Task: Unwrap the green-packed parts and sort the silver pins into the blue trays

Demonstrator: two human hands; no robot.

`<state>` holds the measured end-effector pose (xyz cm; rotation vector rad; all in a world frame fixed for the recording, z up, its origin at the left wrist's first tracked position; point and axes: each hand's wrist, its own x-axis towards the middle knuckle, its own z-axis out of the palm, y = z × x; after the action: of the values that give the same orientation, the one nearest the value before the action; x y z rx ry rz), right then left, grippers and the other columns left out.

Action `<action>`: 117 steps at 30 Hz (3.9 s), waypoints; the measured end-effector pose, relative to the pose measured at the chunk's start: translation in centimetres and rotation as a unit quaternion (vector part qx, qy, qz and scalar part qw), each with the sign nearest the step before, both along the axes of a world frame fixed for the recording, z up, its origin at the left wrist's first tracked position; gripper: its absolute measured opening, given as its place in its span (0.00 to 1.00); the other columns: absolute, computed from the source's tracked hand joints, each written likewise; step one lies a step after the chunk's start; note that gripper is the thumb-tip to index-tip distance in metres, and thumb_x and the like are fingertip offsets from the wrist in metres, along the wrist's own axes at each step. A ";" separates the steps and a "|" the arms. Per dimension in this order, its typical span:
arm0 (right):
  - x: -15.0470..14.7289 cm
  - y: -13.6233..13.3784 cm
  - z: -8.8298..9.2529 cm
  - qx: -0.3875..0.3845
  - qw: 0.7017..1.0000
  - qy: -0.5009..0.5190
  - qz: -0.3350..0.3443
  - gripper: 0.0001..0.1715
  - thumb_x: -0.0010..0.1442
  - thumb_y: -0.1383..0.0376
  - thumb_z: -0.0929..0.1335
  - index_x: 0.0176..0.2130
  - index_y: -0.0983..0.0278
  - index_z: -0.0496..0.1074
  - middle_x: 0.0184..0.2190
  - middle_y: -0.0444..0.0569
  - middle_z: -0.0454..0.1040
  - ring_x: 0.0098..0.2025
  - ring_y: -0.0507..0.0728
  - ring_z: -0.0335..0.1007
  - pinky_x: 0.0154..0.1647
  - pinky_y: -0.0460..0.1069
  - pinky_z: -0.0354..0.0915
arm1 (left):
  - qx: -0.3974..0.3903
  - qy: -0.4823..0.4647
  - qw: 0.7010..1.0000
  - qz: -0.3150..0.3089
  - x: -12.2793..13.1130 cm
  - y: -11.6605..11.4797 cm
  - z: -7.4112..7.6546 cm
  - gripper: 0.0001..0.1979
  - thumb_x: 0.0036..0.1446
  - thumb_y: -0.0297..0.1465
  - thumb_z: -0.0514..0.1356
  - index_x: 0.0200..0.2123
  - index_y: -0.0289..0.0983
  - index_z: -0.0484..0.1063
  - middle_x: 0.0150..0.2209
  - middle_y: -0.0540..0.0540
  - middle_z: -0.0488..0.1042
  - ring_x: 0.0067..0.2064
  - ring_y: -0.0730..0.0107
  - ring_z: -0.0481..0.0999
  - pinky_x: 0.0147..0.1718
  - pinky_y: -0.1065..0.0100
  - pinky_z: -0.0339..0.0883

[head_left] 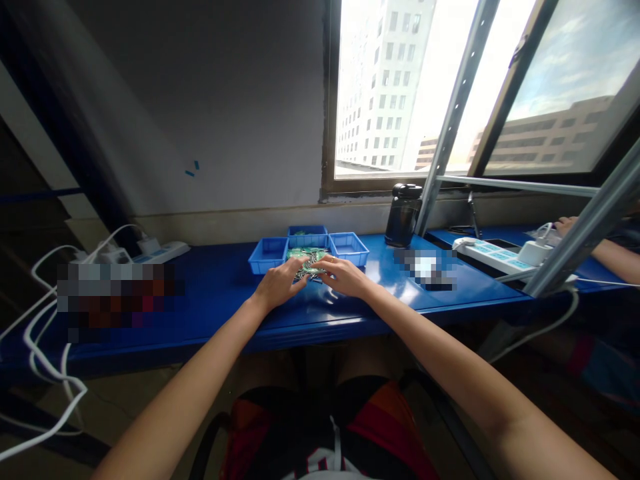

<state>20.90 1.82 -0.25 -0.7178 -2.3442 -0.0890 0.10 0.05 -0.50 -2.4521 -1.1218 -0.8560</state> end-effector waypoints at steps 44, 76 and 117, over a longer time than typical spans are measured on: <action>0.0 0.3 -0.4 0.020 0.999 0.040 -0.027 0.13 0.57 0.66 0.63 0.39 0.66 0.75 0.30 0.50 0.78 0.27 0.52 0.73 0.29 0.43 0.63 | 0.014 0.059 0.998 -0.015 -0.2 0.5 -0.4 0.13 0.62 0.34 0.46 0.39 0.37 0.68 0.35 0.47 0.72 0.30 0.73 0.74 0.26 0.75 0.64; 0.3 0.5 -0.4 0.022 0.999 0.043 -0.013 0.14 0.55 0.75 0.59 0.38 0.65 0.68 0.35 0.50 0.74 0.34 0.52 0.69 0.35 0.44 0.61 | 0.035 0.049 0.998 -0.037 -0.5 0.6 -0.1 0.19 0.57 0.27 0.49 0.51 0.33 0.65 0.47 0.41 0.73 0.46 0.62 0.73 0.46 0.62 0.66; 0.1 -0.1 0.1 0.059 0.998 -0.038 0.001 0.11 0.61 0.71 0.57 0.38 0.64 0.66 0.34 0.51 0.72 0.35 0.54 0.68 0.35 0.46 0.61 | 0.041 0.015 0.998 -0.047 -0.1 0.3 -0.1 0.15 0.59 0.35 0.50 0.48 0.36 0.63 0.42 0.44 0.75 0.38 0.69 0.76 0.35 0.71 0.68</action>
<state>21.03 1.68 -0.18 -0.6652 -2.3888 -0.2560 -0.04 0.39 -0.63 -2.4587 -0.9478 -0.8729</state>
